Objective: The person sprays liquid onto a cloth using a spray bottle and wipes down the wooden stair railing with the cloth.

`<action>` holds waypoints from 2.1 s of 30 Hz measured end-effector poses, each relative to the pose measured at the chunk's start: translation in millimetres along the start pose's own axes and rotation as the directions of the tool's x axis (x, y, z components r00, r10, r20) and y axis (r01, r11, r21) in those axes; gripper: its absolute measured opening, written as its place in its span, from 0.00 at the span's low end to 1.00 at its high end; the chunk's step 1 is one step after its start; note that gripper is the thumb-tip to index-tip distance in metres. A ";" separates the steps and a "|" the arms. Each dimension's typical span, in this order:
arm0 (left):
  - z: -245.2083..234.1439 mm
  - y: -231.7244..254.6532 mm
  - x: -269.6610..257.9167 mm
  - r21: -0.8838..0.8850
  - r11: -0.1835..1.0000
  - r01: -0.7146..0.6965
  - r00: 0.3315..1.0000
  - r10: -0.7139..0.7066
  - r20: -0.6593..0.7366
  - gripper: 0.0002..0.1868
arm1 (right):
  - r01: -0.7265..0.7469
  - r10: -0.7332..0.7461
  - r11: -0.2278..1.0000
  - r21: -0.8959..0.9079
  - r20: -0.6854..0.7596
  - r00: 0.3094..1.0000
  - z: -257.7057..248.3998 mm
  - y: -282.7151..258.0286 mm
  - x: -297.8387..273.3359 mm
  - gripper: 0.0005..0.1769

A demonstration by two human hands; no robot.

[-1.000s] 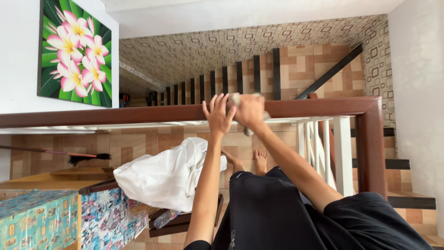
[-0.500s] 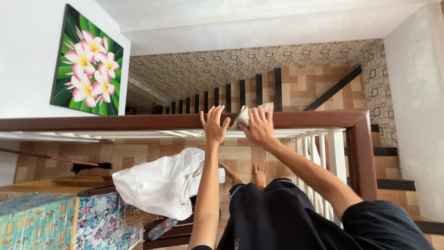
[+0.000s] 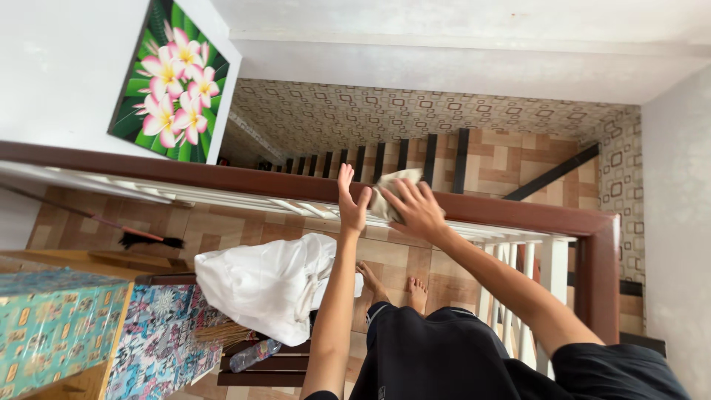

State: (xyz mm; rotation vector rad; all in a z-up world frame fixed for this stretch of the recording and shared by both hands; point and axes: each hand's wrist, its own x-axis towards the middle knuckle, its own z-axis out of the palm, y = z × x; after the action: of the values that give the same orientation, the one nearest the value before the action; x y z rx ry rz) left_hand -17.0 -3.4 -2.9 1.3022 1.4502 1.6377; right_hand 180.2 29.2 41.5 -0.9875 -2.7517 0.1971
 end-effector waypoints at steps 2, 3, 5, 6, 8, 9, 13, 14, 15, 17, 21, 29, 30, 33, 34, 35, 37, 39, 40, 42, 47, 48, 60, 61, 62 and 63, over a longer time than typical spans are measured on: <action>-9.4 8.7 -7.2 0.058 0.998 -0.013 0.999 0.015 -0.039 0.46 | -0.006 -0.014 0.980 -0.201 -0.095 0.995 -2.2 -1.8 -9.3 0.52; -17.2 11.6 -11.9 0.115 0.993 -0.022 0.997 0.030 -0.069 0.44 | 0.013 -0.032 0.981 -0.196 -0.093 0.995 1.2 -3.2 -8.0 0.52; -28.9 18.4 -25.0 0.128 0.992 -0.008 0.991 0.025 -0.132 0.42 | 0.003 -0.030 0.969 -0.247 -0.106 0.994 11.0 -6.6 1.7 0.47; -34.5 21.9 -31.0 0.133 0.991 0.003 0.984 0.021 -0.178 0.40 | 0.023 -0.050 0.971 -0.238 -0.106 0.993 15.2 -8.7 7.9 0.47; -50.9 26.7 -41.9 0.148 0.989 0.008 0.974 0.026 -0.226 0.40 | 0.015 -0.034 0.978 -0.209 -0.090 0.995 24.2 -19.6 27.8 0.46; -58.3 28.6 -44.9 0.150 0.989 0.011 0.967 0.028 -0.252 0.39 | 0.043 -0.061 0.979 -0.199 -0.087 0.994 26.8 -26.2 37.8 0.46; -84.0 34.4 -50.0 0.183 0.982 0.039 0.935 0.029 -0.353 0.38 | 0.087 -0.097 0.980 -0.178 -0.048 0.994 34.3 -55.6 81.1 0.48; -90.9 35.7 -49.7 0.173 0.984 0.046 0.930 0.021 -0.368 0.37 | 0.104 -0.118 0.975 -0.197 -0.060 0.991 37.1 -64.5 92.2 0.48; -98.5 36.7 -48.0 0.163 0.985 0.049 0.926 0.017 -0.378 0.36 | 0.123 -0.137 0.974 -0.190 -0.057 0.989 40.7 -74.2 104.2 0.48; -110.6 40.3 -46.1 0.220 0.973 0.072 0.912 0.025 -0.409 0.34 | 0.113 -0.129 0.984 -0.139 -0.114 0.985 48.0 -94.1 127.3 0.47; -128.5 45.7 -41.0 0.310 0.945 0.108 0.903 0.037 -0.427 0.32 | 0.151 -0.162 0.982 -0.117 -0.090 0.983 66.9 -130.8 179.2 0.48; -153.4 52.1 -30.9 0.327 0.937 0.122 0.910 0.026 -0.414 0.31 | 0.212 -0.215 0.976 -0.048 -0.097 0.972 109.9 -193.0 271.7 0.48; -154.9 49.8 -29.0 0.322 0.938 0.126 0.909 0.021 -0.415 0.31 | 0.212 -0.216 0.976 -0.051 -0.094 0.972 112.3 -190.8 271.4 0.48; -156.9 39.0 -23.0 0.347 0.934 0.082 0.912 0.070 -0.404 0.31 | 0.234 -0.244 0.964 -0.125 -0.067 0.968 112.7 -176.1 253.2 0.48; -156.3 36.1 -22.3 0.342 0.936 0.082 0.913 0.067 -0.402 0.31 | 0.267 -0.283 0.953 -0.141 -0.110 0.953 109.0 -168.8 242.4 0.46; -157.2 33.6 -21.4 0.324 0.942 0.093 0.920 0.043 -0.390 0.31 | 0.298 -0.322 0.942 -0.157 -0.155 0.934 104.1 -163.6 231.6 0.44; -159.5 29.9 -19.1 0.305 0.947 0.100 0.927 0.023 -0.375 0.32 | 0.297 -0.302 0.952 -0.074 -0.066 0.951 86.8 -147.6 203.1 0.47; -161.3 29.6 -21.6 0.372 0.923 0.097 0.934 0.044 -0.353 0.31 | 0.188 -0.185 0.977 -0.097 0.043 0.982 68.8 -136.7 175.5 0.52; -162.2 30.3 -23.4 0.373 0.922 0.099 0.935 0.042 -0.353 0.31 | 0.188 -0.184 0.978 -0.094 0.044 0.982 60.0 -131.3 161.6 0.52; -166.2 32.3 -26.1 0.328 0.938 0.111 0.930 0.019 -0.368 0.30 | 0.067 -0.081 0.986 -0.151 -0.088 0.993 49.2 -127.6 146.8 0.49; -178.1 38.0 -36.2 0.326 0.938 0.119 0.926 0.014 -0.377 0.29 | 0.028 -0.028 0.999 0.023 -0.005 1.000 61.6 -151.5 189.7 0.50; -181.8 38.2 -35.5 0.334 0.935 0.117 0.925 0.020 -0.380 0.30 | 0.000 -0.005 0.994 0.107 0.052 0.999 67.2 -158.9 208.6 0.51; -162.1 27.4 -21.3 0.601 0.795 0.078 0.897 0.207 -0.391 0.29 | 0.181 -0.164 0.967 0.177 -0.103 0.981 120.3 -177.1 257.9 0.44; -157.7 27.7 -21.7 0.595 0.800 0.069 0.904 0.203 -0.377 0.29 | 0.163 -0.147 0.971 0.173 -0.101 0.984 122.6 -172.7 249.1 0.44; -152.7 28.5 -23.0 0.586 0.807 0.070 0.911 0.188 -0.367 0.29 | 0.156 -0.143 0.978 0.141 -0.101 0.985 123.2 -170.6 237.6 0.41; -147.3 28.6 -20.7 0.578 0.814 0.065 0.918 0.179 -0.355 0.29 | 0.149 -0.138 0.983 0.106 -0.106 0.985 120.7 -166.3 229.8 0.39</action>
State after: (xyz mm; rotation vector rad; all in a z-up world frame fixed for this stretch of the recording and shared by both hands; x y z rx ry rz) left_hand -140.5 -85.0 29.1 1.3780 2.3222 1.6181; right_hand -123.8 42.2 -7.9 -0.7456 -2.6754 0.2704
